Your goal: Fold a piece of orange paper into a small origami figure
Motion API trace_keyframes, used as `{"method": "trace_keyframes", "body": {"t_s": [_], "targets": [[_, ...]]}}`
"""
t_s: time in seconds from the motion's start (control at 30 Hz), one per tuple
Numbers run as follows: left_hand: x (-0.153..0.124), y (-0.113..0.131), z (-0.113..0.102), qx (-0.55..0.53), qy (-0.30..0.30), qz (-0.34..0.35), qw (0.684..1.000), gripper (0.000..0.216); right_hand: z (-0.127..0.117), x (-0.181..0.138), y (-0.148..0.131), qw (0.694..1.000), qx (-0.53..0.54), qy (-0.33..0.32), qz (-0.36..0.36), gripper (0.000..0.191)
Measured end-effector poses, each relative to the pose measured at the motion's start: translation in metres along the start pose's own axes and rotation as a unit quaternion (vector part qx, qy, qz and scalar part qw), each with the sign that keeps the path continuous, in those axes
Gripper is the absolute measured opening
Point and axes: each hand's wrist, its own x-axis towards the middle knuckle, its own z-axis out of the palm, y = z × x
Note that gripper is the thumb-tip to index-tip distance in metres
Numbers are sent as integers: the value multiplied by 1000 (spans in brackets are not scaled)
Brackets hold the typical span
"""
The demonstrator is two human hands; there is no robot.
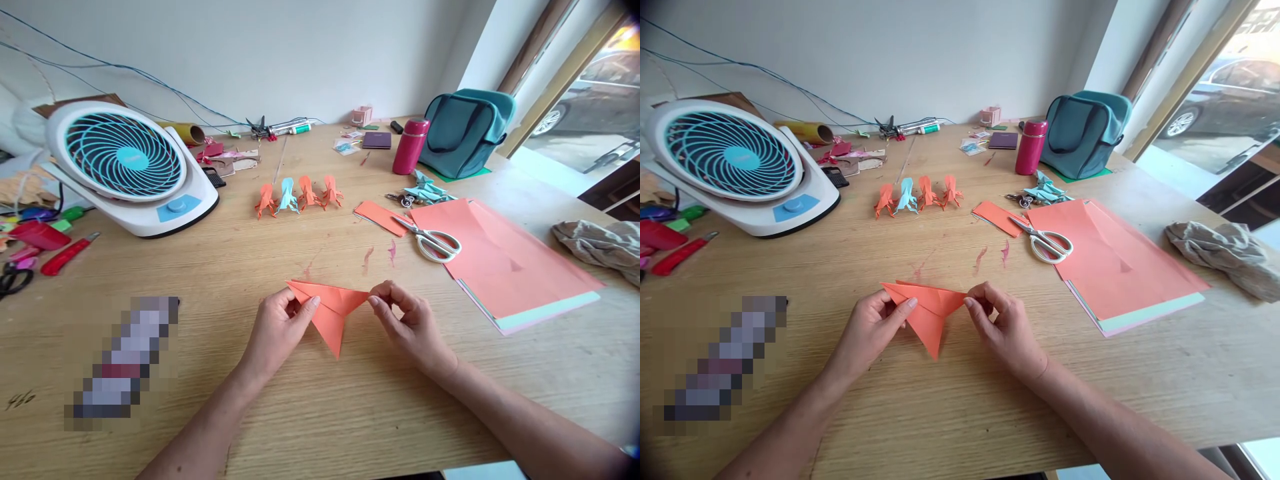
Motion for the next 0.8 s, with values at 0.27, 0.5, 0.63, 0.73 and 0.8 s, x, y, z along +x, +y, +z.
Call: {"method": "trace_keyframes", "body": {"t_s": [0.27,0.5,0.63,0.73,0.8], "targets": [[-3,-3,4,46,-42,-63,996,28,6,-6,1,976,-108,-151,-112,26],[3,-4,16,135,-45,-76,987,43,9,-6,2,952,-156,-206,-162,29],[10,1,2,180,-104,-65,976,42,-1,-5,1,958,-132,-173,-187,26],[13,3,-7,199,-185,-58,961,33,-6,-4,3,952,-131,-185,-208,29],[12,3,-6,197,-187,-67,960,35,-5,-4,5,940,-139,-223,-217,35]]}}
